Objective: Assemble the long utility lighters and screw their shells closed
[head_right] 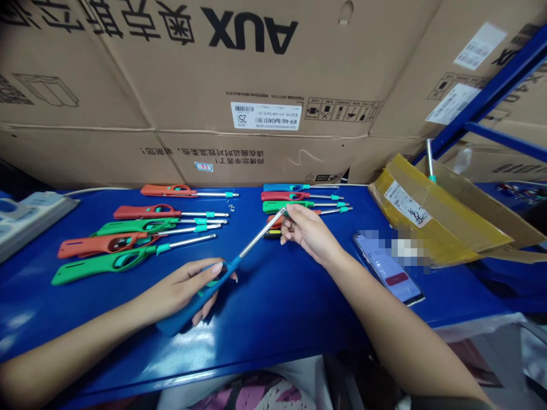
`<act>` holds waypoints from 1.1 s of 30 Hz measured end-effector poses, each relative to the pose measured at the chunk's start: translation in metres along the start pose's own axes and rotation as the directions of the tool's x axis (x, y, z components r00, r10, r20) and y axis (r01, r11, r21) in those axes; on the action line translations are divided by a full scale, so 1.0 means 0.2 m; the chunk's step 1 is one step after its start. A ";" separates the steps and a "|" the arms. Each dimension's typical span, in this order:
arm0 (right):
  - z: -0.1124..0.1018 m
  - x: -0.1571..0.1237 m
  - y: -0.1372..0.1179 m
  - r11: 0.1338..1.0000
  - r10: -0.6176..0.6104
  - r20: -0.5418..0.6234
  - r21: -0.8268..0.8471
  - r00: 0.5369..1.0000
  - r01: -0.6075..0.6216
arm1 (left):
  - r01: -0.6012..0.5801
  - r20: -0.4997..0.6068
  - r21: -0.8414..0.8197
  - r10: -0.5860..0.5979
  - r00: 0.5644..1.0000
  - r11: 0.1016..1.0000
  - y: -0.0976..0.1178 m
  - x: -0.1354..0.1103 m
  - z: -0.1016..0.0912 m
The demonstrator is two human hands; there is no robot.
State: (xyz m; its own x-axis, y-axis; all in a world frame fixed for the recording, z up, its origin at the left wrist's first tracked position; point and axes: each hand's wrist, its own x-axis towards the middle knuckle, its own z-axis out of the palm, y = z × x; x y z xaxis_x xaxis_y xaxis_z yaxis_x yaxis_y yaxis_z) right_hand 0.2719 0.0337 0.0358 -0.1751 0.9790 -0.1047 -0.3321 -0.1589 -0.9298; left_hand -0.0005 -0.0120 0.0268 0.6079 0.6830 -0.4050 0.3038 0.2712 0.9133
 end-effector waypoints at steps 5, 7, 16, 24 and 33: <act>-0.01 0.00 0.00 0.997 -0.072 -0.062 -0.007 0.995 0.072 | 0.020 0.012 -0.015 -0.020 1.000 1.000 0.01 0.01 0.00; -0.01 0.00 -0.01 0.997 -0.078 -0.075 -0.005 0.994 0.078 | 0.013 0.004 -0.013 -0.013 1.000 1.000 0.00 0.01 0.00; 0.00 -0.01 -0.04 0.997 -0.080 -0.060 0.002 0.995 0.080 | -0.006 -0.028 0.009 0.006 1.000 1.000 -0.01 0.01 0.00; 0.02 -0.03 -0.01 0.963 -0.160 0.064 -0.210 0.985 0.170 | -0.012 -0.030 0.029 0.013 0.999 0.999 -0.01 0.00 0.01; 0.03 -0.02 0.01 0.999 -0.044 0.076 -0.004 0.996 0.044 | -0.034 -0.041 0.037 0.035 0.999 0.999 -0.02 0.00 0.02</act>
State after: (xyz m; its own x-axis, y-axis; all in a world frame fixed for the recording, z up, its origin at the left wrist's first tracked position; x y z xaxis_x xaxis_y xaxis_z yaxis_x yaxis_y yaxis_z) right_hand 0.2674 0.0291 0.0370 -0.2302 0.9724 -0.0369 -0.3358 -0.1150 -0.9349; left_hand 0.0010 -0.0150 0.0222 0.5875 0.7195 -0.3704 0.3099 0.2227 0.9243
